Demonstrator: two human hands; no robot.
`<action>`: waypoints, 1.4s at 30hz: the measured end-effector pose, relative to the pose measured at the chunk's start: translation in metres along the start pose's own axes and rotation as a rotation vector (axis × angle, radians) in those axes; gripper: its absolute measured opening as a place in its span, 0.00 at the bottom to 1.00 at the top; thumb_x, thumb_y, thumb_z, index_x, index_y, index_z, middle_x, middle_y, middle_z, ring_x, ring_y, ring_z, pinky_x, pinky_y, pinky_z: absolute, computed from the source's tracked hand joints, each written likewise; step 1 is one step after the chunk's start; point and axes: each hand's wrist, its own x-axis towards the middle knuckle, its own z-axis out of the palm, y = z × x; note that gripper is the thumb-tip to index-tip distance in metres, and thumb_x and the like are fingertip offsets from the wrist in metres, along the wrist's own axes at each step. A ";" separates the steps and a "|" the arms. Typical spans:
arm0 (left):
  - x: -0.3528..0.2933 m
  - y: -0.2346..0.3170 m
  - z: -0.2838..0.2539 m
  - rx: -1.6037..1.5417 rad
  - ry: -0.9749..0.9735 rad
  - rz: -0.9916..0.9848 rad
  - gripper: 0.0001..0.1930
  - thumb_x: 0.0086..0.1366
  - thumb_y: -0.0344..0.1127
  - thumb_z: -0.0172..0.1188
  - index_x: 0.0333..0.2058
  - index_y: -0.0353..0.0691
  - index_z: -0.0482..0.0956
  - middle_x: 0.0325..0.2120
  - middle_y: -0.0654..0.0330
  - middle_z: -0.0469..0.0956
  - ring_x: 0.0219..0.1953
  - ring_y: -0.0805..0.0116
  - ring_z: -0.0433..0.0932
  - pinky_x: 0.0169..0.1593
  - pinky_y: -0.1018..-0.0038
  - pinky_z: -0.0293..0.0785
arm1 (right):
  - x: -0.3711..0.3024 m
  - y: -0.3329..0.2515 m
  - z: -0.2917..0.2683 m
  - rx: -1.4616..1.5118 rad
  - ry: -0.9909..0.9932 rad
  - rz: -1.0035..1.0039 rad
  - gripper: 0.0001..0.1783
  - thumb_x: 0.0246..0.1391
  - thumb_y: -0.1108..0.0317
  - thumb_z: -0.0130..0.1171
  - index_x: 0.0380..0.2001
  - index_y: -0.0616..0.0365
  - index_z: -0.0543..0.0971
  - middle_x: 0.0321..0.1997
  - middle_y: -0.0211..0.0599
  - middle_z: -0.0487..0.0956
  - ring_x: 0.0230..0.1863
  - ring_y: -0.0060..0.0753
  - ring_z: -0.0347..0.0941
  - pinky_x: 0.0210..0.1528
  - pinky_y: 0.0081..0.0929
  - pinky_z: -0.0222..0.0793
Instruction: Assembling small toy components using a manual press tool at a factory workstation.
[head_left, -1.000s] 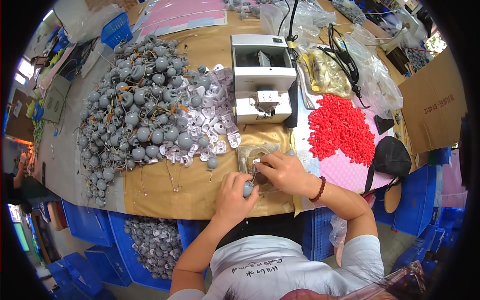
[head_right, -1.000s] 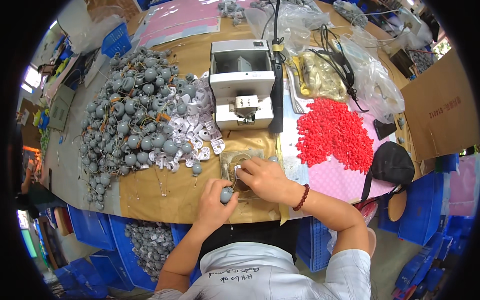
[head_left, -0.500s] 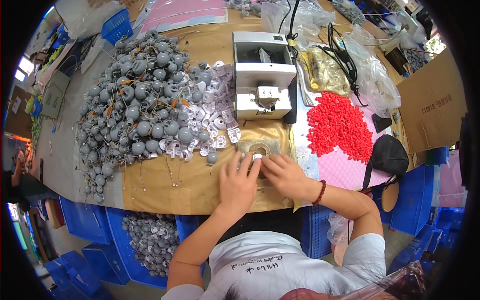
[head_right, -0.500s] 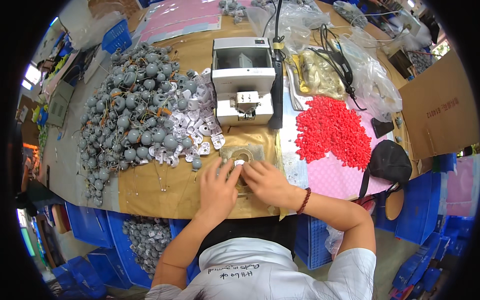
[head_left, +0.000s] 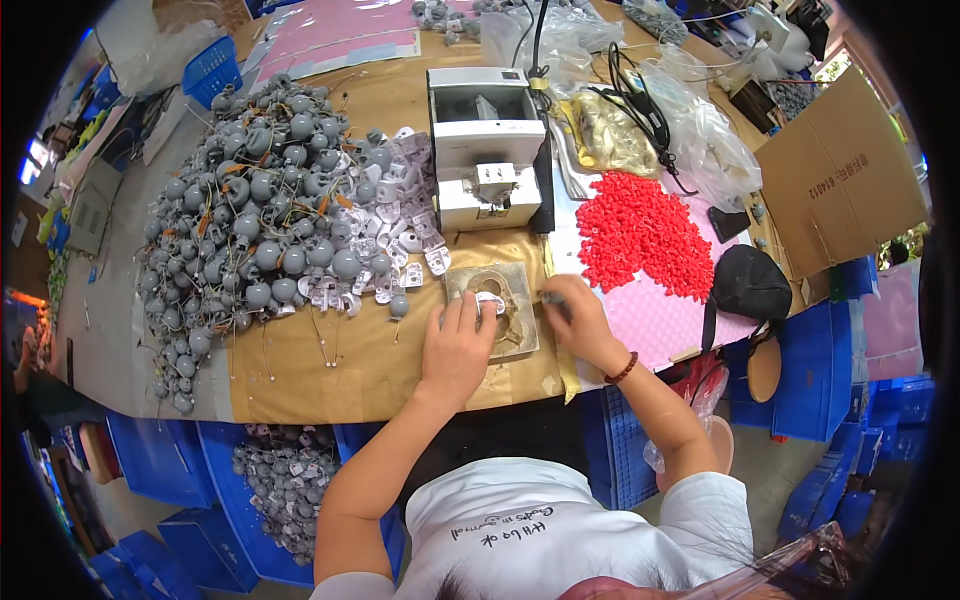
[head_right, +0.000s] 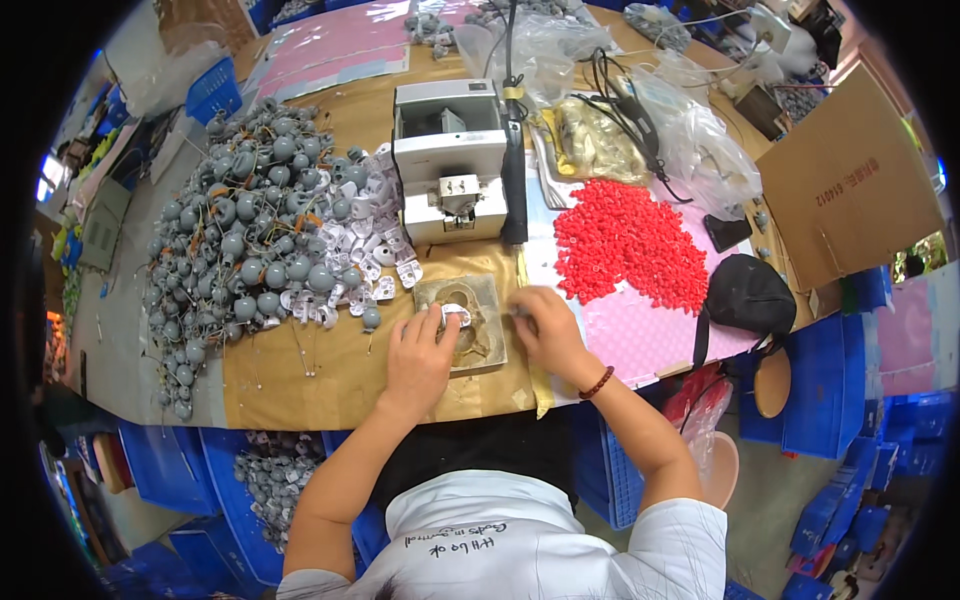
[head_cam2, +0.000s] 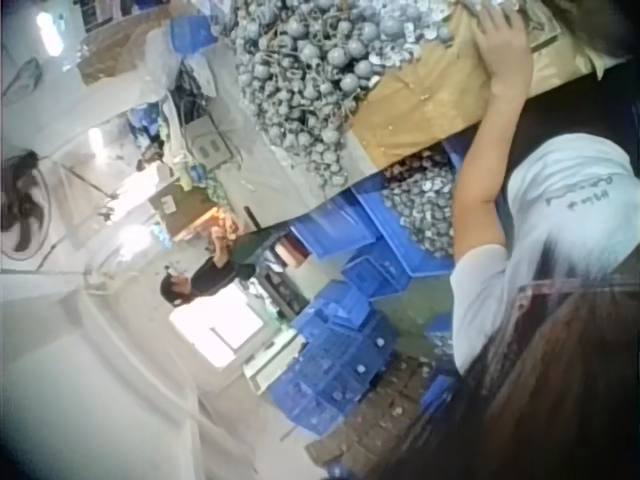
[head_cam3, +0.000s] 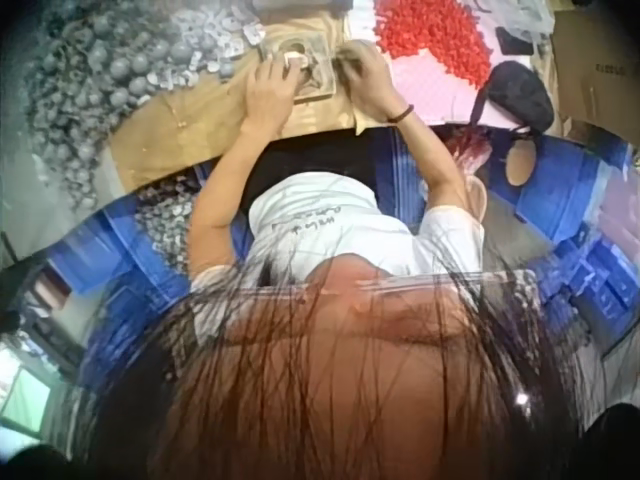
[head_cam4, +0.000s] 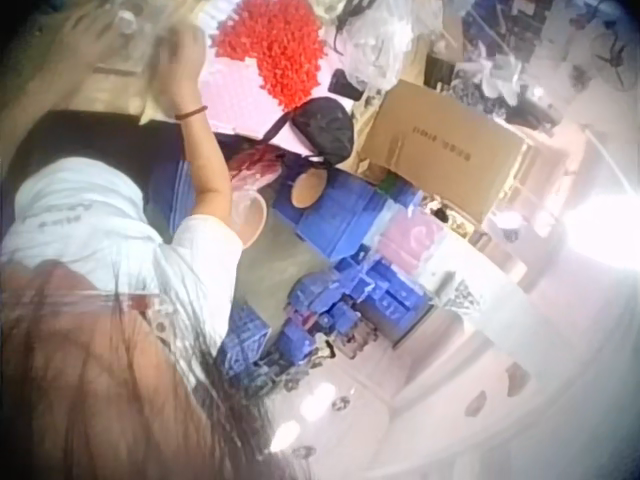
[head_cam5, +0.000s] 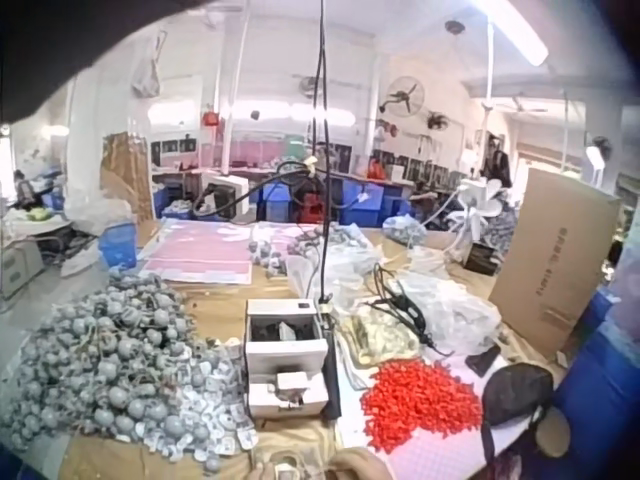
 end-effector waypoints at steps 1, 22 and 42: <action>-0.001 0.001 0.000 -0.003 0.007 -0.002 0.20 0.59 0.28 0.58 0.51 0.36 0.80 0.52 0.46 0.78 0.53 0.54 0.77 0.55 0.58 0.69 | -0.001 -0.001 0.004 0.048 0.085 0.058 0.20 0.51 0.81 0.64 0.49 0.57 0.79 0.49 0.40 0.78 0.46 0.38 0.78 0.46 0.31 0.76; -0.011 -0.001 0.010 -0.049 0.071 -0.013 0.19 0.57 0.28 0.60 0.49 0.43 0.81 0.50 0.52 0.79 0.51 0.55 0.78 0.53 0.59 0.69 | 0.056 -0.030 0.000 1.297 -0.104 0.467 0.29 0.59 0.83 0.60 0.63 0.64 0.68 0.52 0.45 0.78 0.54 0.43 0.81 0.59 0.37 0.79; 0.000 -0.014 -0.004 -0.176 0.015 -0.010 0.19 0.52 0.30 0.68 0.45 0.42 0.83 0.49 0.51 0.80 0.49 0.55 0.79 0.51 0.60 0.73 | 0.110 -0.035 -0.002 0.012 -0.580 -0.142 0.22 0.48 0.67 0.75 0.49 0.51 0.85 0.41 0.42 0.76 0.43 0.46 0.75 0.47 0.38 0.72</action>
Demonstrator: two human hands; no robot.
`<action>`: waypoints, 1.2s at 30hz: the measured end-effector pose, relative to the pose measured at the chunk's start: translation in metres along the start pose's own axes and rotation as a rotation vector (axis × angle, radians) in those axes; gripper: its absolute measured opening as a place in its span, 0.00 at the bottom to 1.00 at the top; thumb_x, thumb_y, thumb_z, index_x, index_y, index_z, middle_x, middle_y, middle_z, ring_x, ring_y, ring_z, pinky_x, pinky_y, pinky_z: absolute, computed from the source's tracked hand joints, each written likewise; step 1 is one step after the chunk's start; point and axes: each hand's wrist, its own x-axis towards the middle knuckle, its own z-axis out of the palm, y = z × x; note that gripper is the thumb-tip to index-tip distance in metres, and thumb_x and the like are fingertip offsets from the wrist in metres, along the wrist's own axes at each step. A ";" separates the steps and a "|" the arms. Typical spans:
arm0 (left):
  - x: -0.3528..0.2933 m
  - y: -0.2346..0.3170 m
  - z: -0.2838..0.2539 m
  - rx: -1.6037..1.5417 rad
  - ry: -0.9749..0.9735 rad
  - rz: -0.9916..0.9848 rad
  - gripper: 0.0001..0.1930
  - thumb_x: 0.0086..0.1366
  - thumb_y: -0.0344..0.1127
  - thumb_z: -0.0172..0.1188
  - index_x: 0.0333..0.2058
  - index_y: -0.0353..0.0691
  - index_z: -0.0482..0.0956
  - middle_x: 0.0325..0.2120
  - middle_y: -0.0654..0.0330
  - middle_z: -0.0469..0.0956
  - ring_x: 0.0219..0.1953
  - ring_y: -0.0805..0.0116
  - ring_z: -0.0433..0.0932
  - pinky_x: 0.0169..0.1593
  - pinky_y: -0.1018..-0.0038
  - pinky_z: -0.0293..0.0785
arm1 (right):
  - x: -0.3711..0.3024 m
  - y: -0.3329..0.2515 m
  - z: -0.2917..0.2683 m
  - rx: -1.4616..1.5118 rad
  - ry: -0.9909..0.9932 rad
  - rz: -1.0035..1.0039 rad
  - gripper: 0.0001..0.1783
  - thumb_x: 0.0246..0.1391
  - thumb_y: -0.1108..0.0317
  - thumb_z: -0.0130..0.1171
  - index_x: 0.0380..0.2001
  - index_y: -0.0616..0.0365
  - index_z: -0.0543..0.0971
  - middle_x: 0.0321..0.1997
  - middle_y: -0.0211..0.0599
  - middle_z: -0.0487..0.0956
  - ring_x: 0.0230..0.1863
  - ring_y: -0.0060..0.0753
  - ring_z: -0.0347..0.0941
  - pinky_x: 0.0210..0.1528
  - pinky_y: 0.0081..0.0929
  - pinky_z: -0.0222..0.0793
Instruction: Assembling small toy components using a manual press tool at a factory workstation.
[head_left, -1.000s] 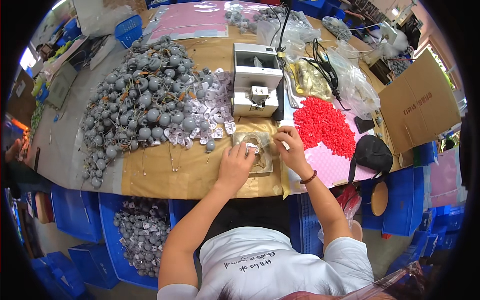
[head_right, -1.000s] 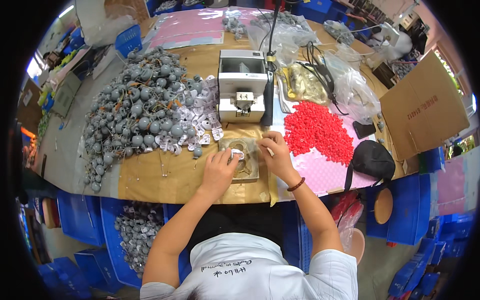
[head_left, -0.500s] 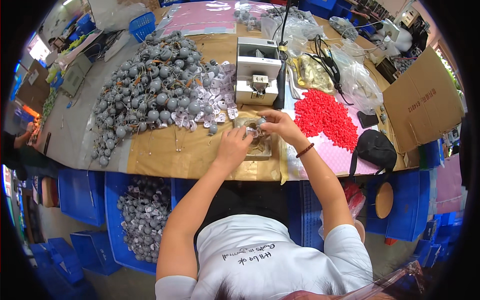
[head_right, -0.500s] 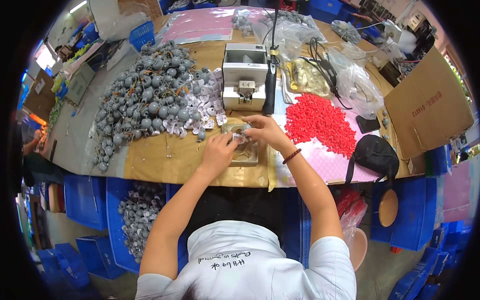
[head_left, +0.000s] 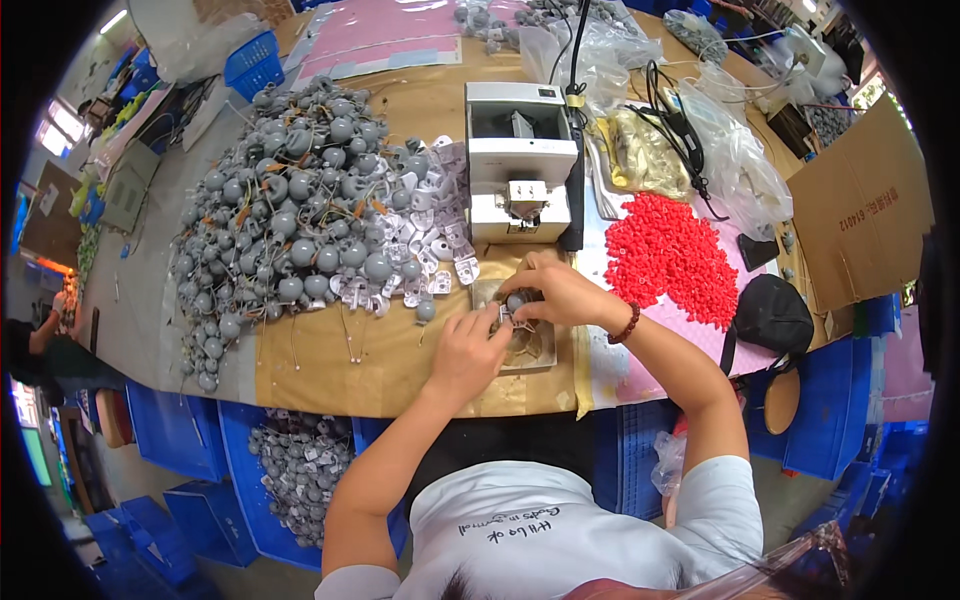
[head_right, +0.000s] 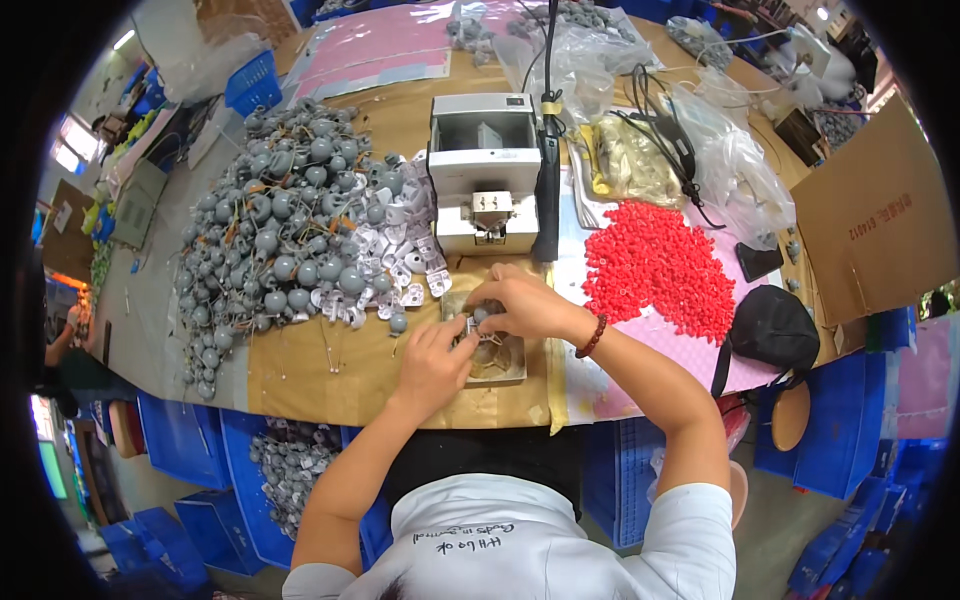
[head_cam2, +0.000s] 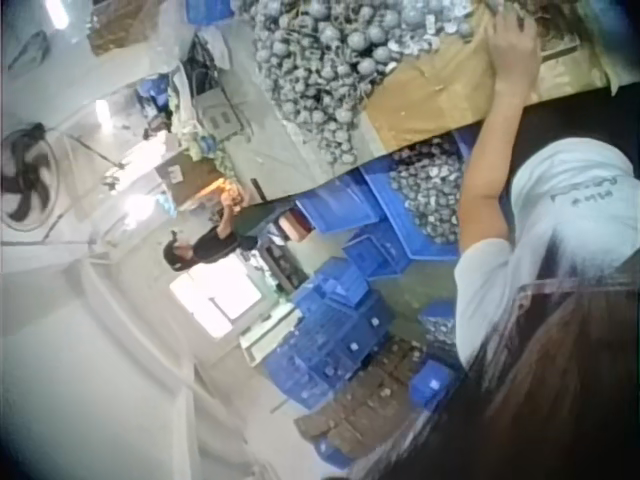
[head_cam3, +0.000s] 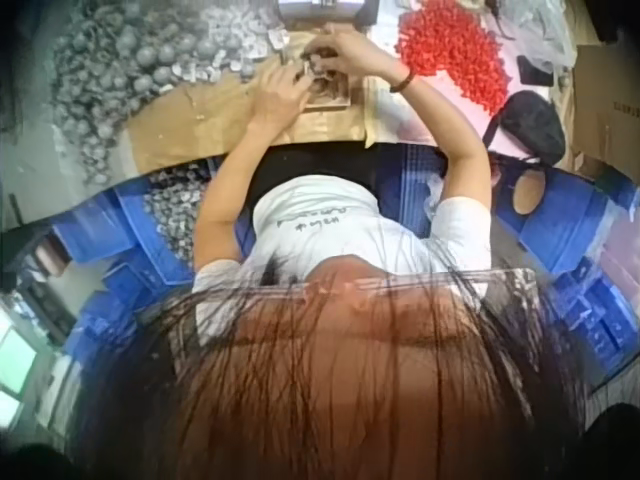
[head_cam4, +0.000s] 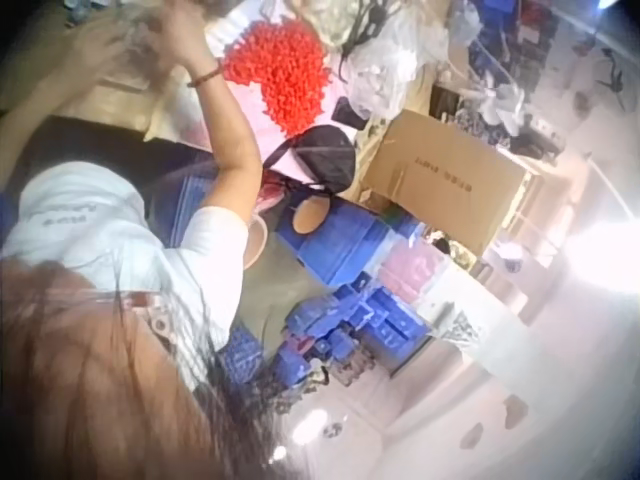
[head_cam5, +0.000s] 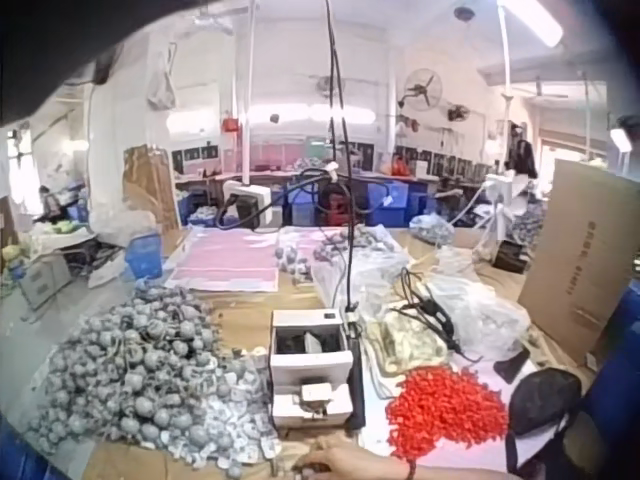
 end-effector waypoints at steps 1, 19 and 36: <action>0.002 -0.001 -0.001 -0.015 -0.004 -0.005 0.18 0.52 0.29 0.67 0.44 0.42 0.83 0.49 0.52 0.80 0.49 0.54 0.79 0.51 0.60 0.73 | 0.002 -0.001 -0.002 -0.003 -0.028 0.034 0.22 0.49 0.67 0.75 0.49 0.51 0.85 0.42 0.42 0.75 0.44 0.46 0.75 0.47 0.38 0.72; 0.043 0.001 -0.004 -0.102 -0.132 -0.227 0.20 0.52 0.31 0.70 0.45 0.41 0.80 0.37 0.60 0.77 0.43 0.56 0.74 0.46 0.61 0.74 | 0.013 0.064 -0.035 -0.045 0.961 0.210 0.21 0.65 0.74 0.58 0.60 0.64 0.73 0.50 0.42 0.79 0.48 0.32 0.76 0.47 0.27 0.77; 0.038 0.003 -0.005 -0.127 -0.050 -0.250 0.19 0.53 0.32 0.69 0.45 0.39 0.80 0.37 0.58 0.79 0.43 0.55 0.75 0.45 0.60 0.75 | 0.035 -0.045 -0.089 0.767 0.966 -0.354 0.37 0.57 0.85 0.59 0.68 0.62 0.58 0.32 0.36 0.78 0.30 0.29 0.78 0.37 0.31 0.76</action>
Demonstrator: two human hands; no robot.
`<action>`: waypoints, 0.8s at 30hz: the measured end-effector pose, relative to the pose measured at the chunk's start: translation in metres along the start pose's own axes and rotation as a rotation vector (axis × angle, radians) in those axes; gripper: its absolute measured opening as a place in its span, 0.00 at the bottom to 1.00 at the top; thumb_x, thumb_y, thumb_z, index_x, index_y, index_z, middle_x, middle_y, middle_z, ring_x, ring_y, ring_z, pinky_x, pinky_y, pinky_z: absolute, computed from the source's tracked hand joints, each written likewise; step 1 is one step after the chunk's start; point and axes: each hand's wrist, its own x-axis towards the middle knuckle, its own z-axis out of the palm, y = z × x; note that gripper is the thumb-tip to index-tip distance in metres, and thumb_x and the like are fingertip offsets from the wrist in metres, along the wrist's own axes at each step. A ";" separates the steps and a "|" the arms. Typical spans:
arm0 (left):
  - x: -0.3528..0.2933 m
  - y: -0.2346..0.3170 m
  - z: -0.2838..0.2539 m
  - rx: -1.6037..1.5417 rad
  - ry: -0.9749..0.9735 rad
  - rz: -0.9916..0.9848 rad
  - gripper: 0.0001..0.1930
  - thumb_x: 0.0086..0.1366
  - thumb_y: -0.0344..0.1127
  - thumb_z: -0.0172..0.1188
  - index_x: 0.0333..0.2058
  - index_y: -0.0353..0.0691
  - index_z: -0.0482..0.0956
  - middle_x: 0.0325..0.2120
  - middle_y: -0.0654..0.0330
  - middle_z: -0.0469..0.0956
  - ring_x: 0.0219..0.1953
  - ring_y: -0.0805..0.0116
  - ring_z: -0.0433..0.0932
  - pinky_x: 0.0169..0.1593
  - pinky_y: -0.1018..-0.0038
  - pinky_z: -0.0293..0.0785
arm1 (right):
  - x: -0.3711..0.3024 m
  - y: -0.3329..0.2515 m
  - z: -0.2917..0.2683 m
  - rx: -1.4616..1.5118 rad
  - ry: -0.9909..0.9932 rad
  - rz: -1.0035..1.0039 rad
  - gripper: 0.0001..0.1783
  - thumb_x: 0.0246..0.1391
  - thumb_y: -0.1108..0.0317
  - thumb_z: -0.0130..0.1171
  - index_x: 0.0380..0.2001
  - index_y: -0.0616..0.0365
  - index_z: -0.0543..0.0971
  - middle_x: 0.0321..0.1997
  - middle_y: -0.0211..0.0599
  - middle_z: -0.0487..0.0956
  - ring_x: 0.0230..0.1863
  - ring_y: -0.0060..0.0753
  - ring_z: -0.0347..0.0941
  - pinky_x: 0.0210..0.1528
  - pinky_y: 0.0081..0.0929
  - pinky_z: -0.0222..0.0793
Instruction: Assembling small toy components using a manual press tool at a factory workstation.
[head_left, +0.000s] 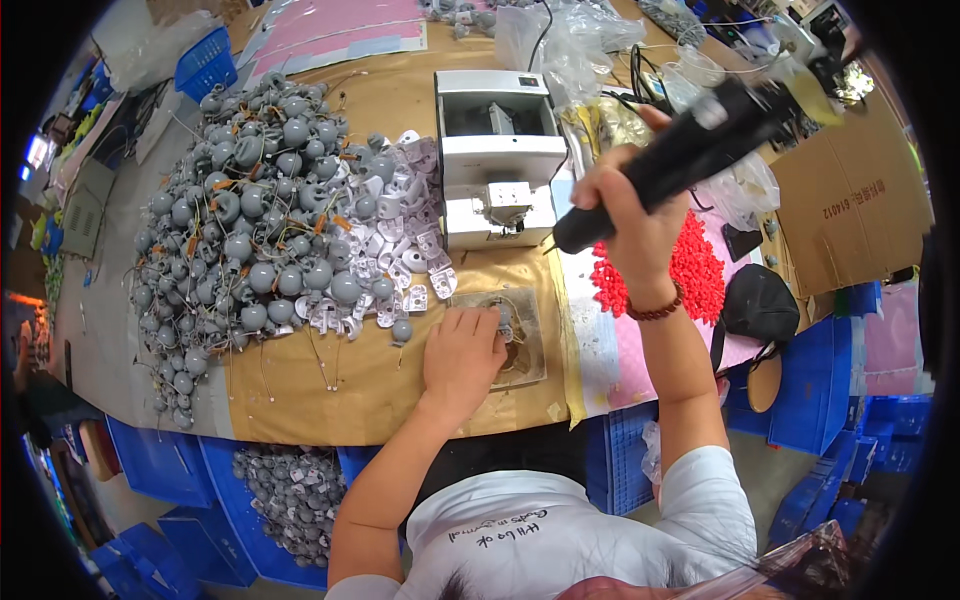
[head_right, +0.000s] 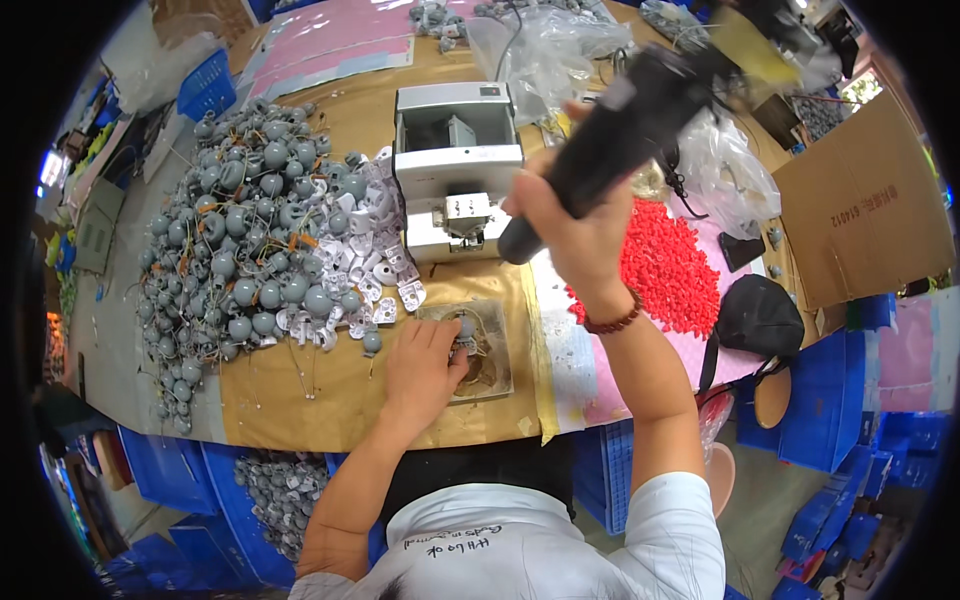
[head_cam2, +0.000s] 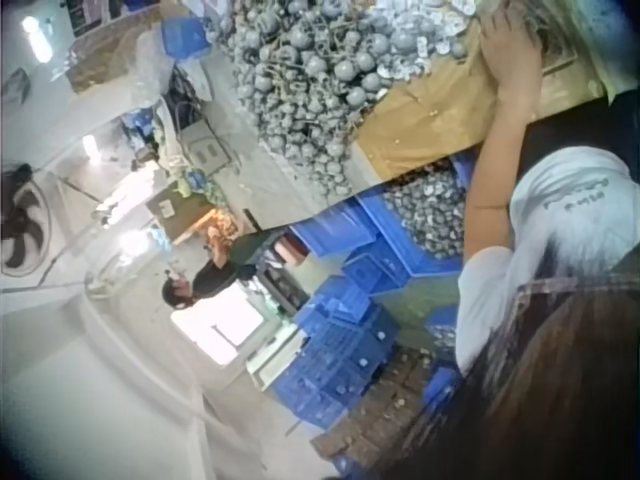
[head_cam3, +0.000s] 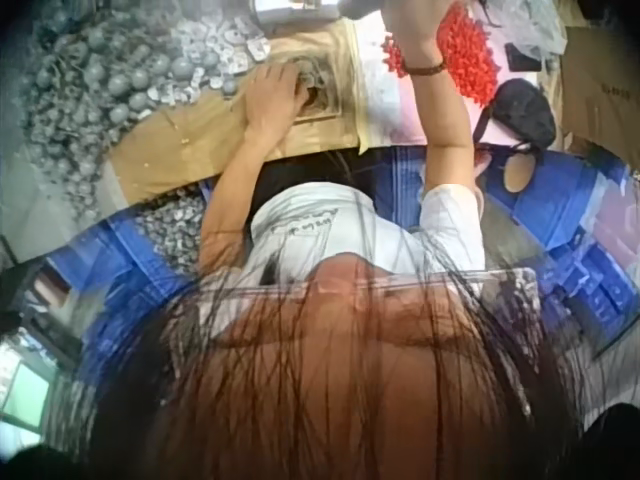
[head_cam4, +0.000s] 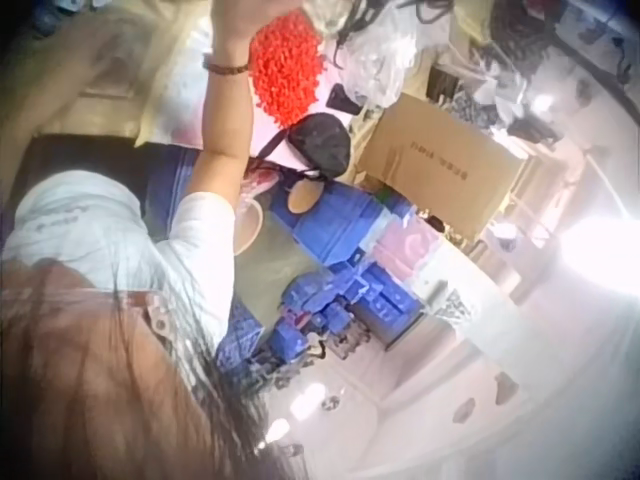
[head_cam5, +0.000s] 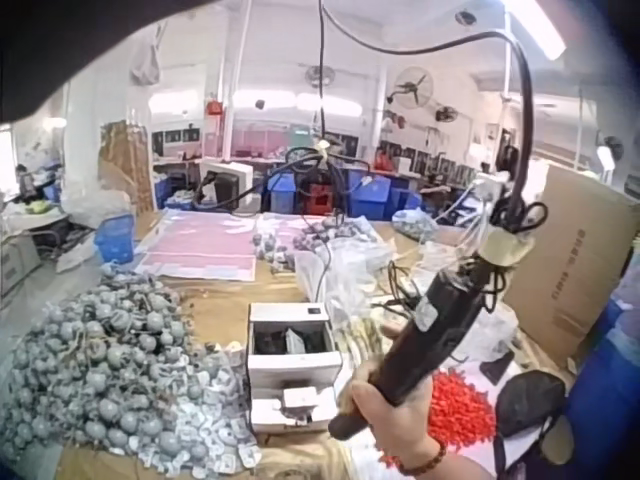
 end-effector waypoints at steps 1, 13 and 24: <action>0.001 -0.001 0.000 -0.003 0.003 0.007 0.19 0.54 0.32 0.69 0.45 0.40 0.80 0.37 0.58 0.79 0.42 0.55 0.76 0.44 0.60 0.75 | 0.004 0.000 0.007 -0.067 -0.030 0.026 0.36 0.57 0.85 0.57 0.67 0.61 0.58 0.31 0.37 0.77 0.29 0.30 0.77 0.36 0.34 0.76; -0.003 -0.001 0.003 -0.054 -0.024 -0.059 0.18 0.56 0.33 0.68 0.46 0.41 0.80 0.37 0.56 0.79 0.37 0.52 0.80 0.39 0.59 0.77 | 0.023 0.051 0.042 -0.183 -0.047 0.241 0.12 0.56 0.77 0.66 0.40 0.63 0.72 0.27 0.32 0.79 0.26 0.25 0.78 0.31 0.26 0.76; 0.000 0.000 0.000 -0.052 -0.082 -0.066 0.17 0.57 0.32 0.65 0.46 0.41 0.77 0.35 0.58 0.75 0.37 0.56 0.78 0.37 0.60 0.76 | -0.068 0.010 0.033 0.041 -0.129 0.282 0.17 0.53 0.85 0.65 0.45 0.65 0.74 0.31 0.32 0.80 0.29 0.19 0.75 0.31 0.22 0.71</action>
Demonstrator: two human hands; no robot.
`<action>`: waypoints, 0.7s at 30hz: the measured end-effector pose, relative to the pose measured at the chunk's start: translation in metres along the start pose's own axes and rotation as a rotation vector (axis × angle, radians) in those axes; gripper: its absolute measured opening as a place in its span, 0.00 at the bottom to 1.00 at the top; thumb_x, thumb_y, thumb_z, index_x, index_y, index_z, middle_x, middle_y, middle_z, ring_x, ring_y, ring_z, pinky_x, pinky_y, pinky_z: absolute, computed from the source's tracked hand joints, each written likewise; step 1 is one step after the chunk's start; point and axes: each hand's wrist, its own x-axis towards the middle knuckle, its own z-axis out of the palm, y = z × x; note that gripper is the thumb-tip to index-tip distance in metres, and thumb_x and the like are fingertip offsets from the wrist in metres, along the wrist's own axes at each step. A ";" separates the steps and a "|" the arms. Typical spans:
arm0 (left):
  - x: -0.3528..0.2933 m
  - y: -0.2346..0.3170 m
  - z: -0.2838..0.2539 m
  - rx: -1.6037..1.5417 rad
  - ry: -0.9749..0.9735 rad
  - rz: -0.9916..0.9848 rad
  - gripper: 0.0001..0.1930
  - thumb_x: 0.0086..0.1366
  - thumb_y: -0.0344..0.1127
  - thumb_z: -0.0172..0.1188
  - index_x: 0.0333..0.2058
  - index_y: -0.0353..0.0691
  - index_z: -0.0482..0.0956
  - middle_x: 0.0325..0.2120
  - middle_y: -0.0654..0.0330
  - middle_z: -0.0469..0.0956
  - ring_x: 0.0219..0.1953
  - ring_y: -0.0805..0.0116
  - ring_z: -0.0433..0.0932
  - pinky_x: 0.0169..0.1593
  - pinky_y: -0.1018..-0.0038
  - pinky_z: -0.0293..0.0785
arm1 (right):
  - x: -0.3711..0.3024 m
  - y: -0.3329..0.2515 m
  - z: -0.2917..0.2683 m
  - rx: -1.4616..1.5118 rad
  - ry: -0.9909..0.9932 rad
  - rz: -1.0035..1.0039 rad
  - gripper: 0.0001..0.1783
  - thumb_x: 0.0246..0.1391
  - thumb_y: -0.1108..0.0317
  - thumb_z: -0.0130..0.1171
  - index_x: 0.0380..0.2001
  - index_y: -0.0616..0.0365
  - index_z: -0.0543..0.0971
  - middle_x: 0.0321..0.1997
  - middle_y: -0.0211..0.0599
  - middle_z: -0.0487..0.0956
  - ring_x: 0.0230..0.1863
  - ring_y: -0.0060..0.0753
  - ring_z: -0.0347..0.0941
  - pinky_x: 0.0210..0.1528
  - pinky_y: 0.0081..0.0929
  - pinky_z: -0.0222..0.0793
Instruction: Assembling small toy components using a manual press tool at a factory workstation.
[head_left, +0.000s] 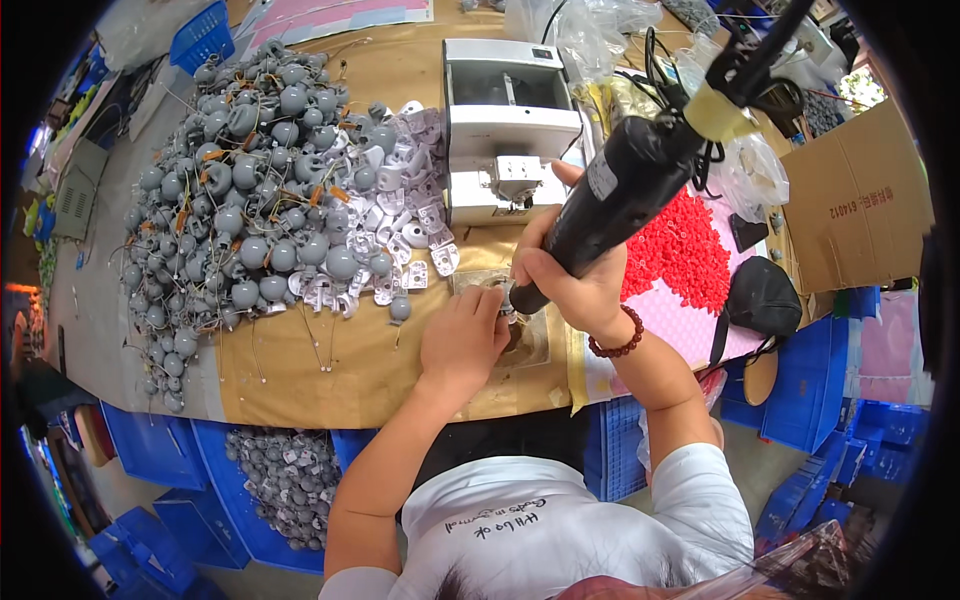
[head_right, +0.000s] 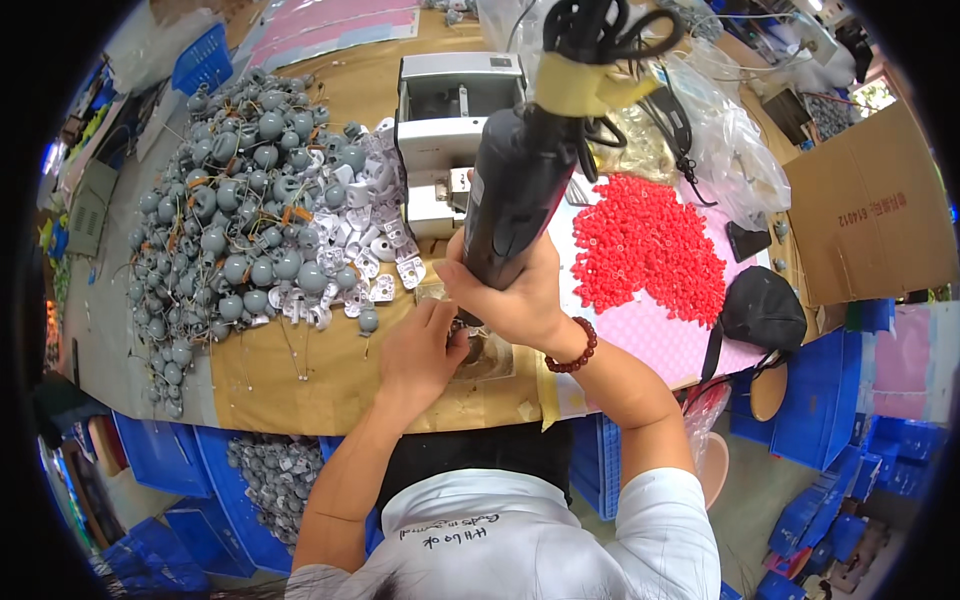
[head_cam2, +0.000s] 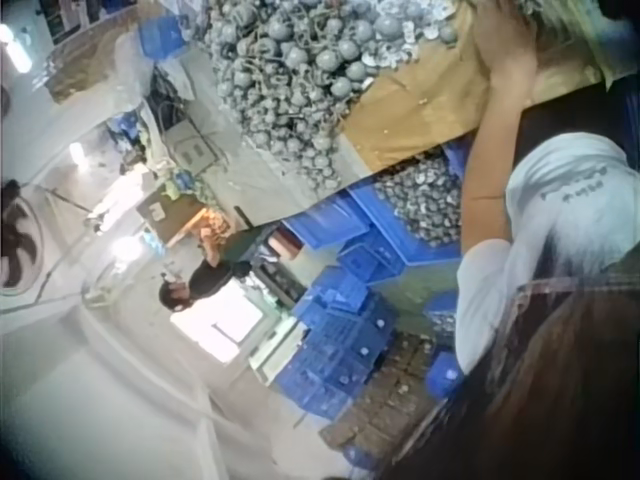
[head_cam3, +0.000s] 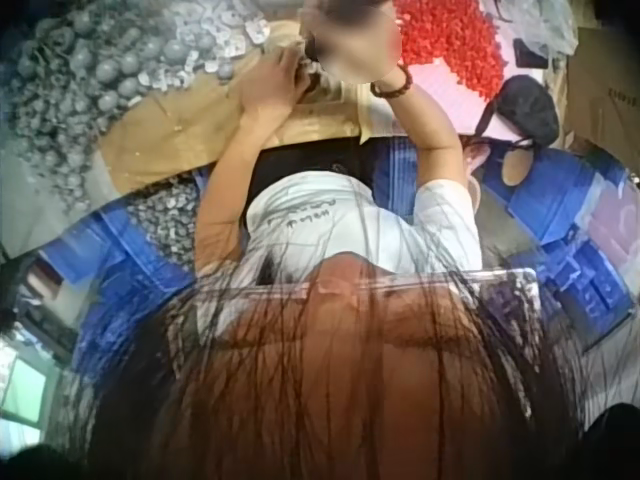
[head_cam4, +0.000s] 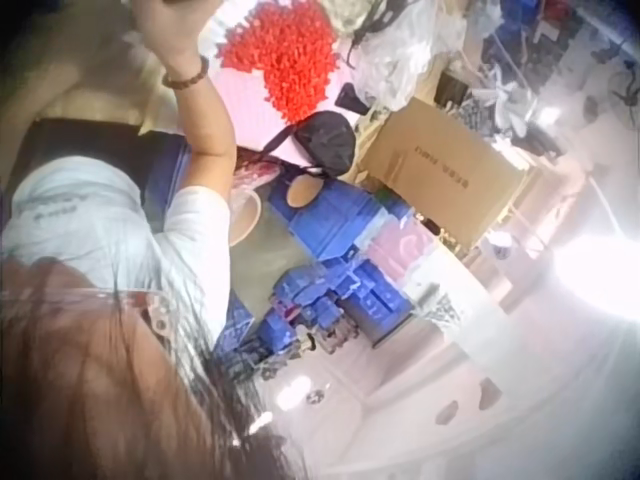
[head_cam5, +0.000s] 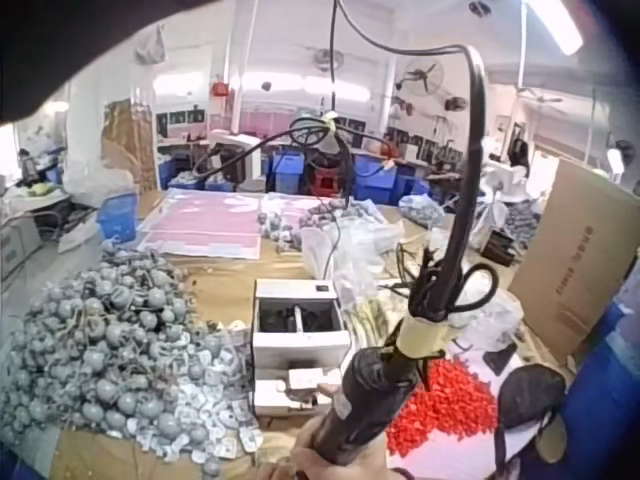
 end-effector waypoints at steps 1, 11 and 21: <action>0.000 -0.001 0.001 -0.002 -0.020 -0.011 0.17 0.57 0.32 0.65 0.46 0.41 0.77 0.35 0.58 0.75 0.37 0.56 0.78 0.37 0.60 0.76 | -0.002 0.003 -0.001 -0.019 -0.012 -0.022 0.21 0.53 0.85 0.65 0.50 0.66 0.71 0.31 0.32 0.80 0.30 0.19 0.75 0.32 0.21 0.70; 0.000 -0.005 0.001 -0.053 0.021 0.015 0.15 0.57 0.32 0.65 0.44 0.44 0.76 0.35 0.59 0.75 0.38 0.57 0.79 0.37 0.60 0.76 | -0.017 0.020 -0.016 -0.225 -0.287 -0.123 0.44 0.57 0.82 0.61 0.71 0.54 0.51 0.31 0.39 0.77 0.28 0.28 0.75 0.35 0.28 0.74; -0.001 -0.008 0.000 -0.079 -0.032 -0.007 0.17 0.56 0.33 0.66 0.45 0.46 0.74 0.36 0.59 0.73 0.39 0.56 0.79 0.37 0.59 0.77 | -0.033 0.024 -0.017 -0.152 -0.313 -0.139 0.41 0.59 0.75 0.65 0.68 0.43 0.54 0.27 0.33 0.75 0.25 0.27 0.74 0.31 0.28 0.74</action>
